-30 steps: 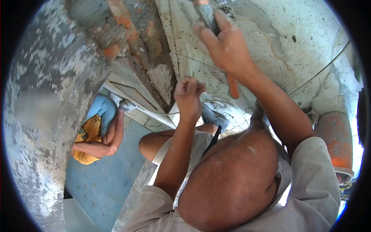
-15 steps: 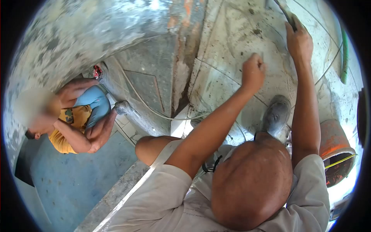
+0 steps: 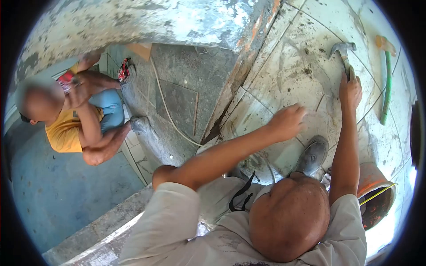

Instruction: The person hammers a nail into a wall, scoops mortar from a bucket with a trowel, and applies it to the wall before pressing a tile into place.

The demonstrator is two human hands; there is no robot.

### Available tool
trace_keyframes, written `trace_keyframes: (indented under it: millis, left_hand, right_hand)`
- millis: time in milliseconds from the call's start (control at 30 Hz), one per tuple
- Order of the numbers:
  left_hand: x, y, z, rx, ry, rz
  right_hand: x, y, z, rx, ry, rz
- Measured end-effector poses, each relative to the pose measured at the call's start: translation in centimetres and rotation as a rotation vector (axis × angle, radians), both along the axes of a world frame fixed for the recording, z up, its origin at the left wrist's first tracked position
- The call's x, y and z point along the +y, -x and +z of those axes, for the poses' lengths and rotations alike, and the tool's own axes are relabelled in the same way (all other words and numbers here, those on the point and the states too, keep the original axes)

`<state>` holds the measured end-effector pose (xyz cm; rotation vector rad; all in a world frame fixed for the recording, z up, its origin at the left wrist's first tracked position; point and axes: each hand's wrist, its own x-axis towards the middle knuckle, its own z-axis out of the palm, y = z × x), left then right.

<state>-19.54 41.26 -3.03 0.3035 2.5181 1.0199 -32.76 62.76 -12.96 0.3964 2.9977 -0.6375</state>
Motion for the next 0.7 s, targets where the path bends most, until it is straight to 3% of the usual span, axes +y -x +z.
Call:
trace_keyframes:
  millis: [200, 367, 400, 433, 467, 500, 533, 600, 700]
  left_hand:
    - [-14.6, -5.0, 9.4, -0.043, 0.327, -0.031]
    - [-25.7, -10.0, 12.0, 0.04, 0.565, 0.04]
    - [-26.6, -10.2, 13.2, 0.001, 0.597, 0.08]
    - [-27.7, -11.0, 13.5, 0.12, 0.621, 0.034]
    - [-29.4, -11.8, 12.5, 0.165, 0.614, 0.03]
    - [-29.8, -11.8, 12.0, 0.206, 0.655, 0.013]
    - [-30.8, -12.3, 11.0, 0.397, 0.633, -0.042]
    - [-29.6, -11.1, 10.0, 0.344, 0.563, -0.084]
    - [-25.9, -8.5, 9.0, 0.423, 0.578, -0.161]
  right_hand:
    - [-0.9, -0.4, 0.0, 0.065, -0.008, 0.006]
    - [-1.1, -0.6, 1.4, 0.048, -0.052, -0.001]
    - [-0.6, -0.4, -1.3, 0.131, -0.091, 0.021]
    - [0.7, 0.1, -5.4, -0.081, -0.139, 0.079]
    - [1.1, -0.8, -6.4, 0.184, -0.203, 0.174]
    - [1.1, -0.3, -7.2, 0.167, -0.305, 0.167]
    - [0.9, 0.3, -5.5, -0.064, -0.277, 0.167]
    - [-0.3, 0.0, -3.1, 0.117, -0.313, 0.029]
    - [-1.4, -1.4, 1.9, 0.196, -0.217, 0.037]
